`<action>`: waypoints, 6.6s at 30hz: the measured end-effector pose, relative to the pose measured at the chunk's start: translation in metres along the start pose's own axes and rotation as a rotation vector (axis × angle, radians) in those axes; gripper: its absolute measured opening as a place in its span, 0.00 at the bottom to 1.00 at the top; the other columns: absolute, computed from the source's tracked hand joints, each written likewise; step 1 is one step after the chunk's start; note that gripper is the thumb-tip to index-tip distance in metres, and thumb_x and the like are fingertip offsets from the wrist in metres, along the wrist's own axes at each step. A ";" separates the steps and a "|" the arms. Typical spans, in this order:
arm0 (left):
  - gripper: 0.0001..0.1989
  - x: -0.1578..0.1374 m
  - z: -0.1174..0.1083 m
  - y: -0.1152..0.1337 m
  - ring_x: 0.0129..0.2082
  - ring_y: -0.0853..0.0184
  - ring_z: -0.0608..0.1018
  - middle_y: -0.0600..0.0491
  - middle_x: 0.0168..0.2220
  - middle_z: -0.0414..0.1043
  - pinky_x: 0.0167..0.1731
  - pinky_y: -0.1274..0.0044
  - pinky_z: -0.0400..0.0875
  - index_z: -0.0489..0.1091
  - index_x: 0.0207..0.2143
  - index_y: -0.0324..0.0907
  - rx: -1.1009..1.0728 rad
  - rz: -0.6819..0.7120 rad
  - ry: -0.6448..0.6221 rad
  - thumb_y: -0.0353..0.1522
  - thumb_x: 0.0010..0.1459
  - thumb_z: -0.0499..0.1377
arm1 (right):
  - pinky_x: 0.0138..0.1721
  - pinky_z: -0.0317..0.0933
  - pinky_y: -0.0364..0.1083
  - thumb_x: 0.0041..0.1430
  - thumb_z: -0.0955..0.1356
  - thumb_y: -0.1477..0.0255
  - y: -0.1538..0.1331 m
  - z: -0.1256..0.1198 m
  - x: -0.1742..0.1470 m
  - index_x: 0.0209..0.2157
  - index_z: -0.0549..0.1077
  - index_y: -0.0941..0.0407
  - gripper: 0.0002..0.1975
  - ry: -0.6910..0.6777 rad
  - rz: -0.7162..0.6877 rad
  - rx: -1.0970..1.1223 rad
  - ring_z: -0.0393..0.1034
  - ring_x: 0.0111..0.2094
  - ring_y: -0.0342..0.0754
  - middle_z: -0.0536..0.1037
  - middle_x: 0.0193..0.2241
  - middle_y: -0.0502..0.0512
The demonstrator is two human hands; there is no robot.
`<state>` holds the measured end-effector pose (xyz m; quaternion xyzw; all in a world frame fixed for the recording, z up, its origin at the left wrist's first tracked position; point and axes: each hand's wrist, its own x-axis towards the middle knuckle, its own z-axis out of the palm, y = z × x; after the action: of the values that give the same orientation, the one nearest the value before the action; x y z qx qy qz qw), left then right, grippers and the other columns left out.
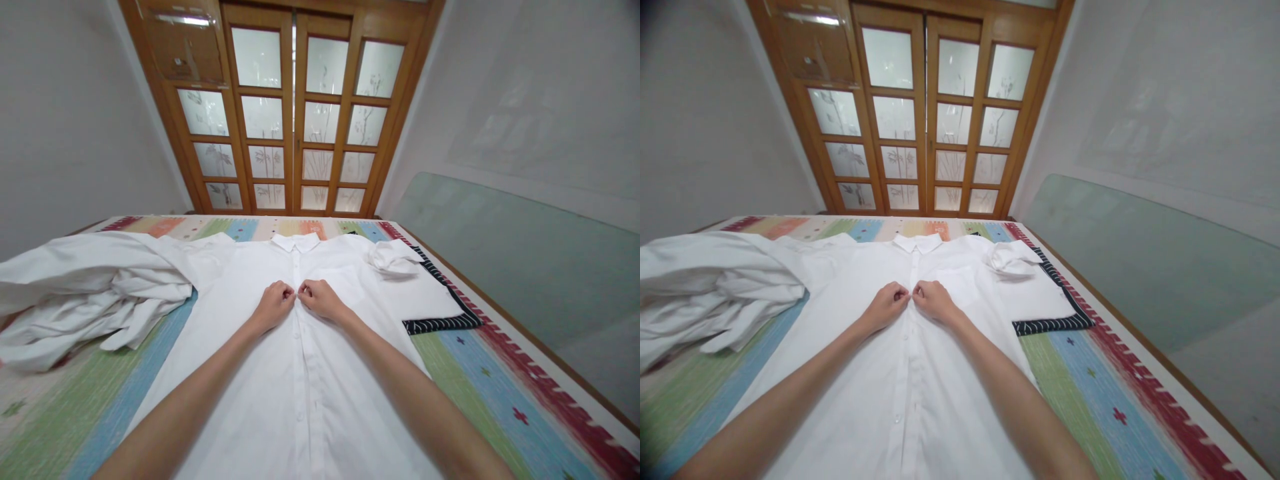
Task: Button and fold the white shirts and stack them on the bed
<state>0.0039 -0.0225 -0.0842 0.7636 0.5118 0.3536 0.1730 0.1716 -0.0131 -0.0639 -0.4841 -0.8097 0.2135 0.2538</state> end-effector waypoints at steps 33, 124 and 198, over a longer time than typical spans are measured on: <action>0.02 0.001 -0.001 0.004 0.32 0.65 0.71 0.53 0.27 0.71 0.37 0.73 0.65 0.69 0.25 0.42 0.078 -0.030 0.042 0.28 0.50 0.58 | 0.29 0.53 0.40 0.55 0.67 0.76 0.003 0.004 -0.001 0.32 0.76 0.58 0.05 0.037 -0.004 -0.046 0.67 0.26 0.42 0.76 0.23 0.50; 0.09 -0.085 -0.023 0.036 0.33 0.64 0.73 0.51 0.31 0.73 0.38 0.72 0.66 0.71 0.38 0.42 0.251 0.226 -0.160 0.31 0.62 0.51 | 0.31 0.62 0.47 0.52 0.66 0.63 -0.082 -0.011 -0.110 0.32 0.76 0.60 0.15 -0.313 -0.021 -0.655 0.75 0.33 0.56 0.79 0.31 0.65; 0.02 -0.077 -0.020 0.044 0.28 0.67 0.68 0.54 0.26 0.65 0.31 0.75 0.63 0.66 0.29 0.41 0.072 0.173 -0.151 0.28 0.50 0.55 | 0.19 0.47 0.41 0.54 0.68 0.74 -0.149 -0.037 -0.148 0.38 0.71 0.53 0.08 -1.265 -0.582 -0.266 0.63 0.20 0.45 0.69 0.19 0.46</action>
<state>0.0015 -0.1125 -0.0706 0.8352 0.4418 0.2899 0.1525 0.1534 -0.2071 0.0225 -0.0583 -0.9176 0.2766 -0.2796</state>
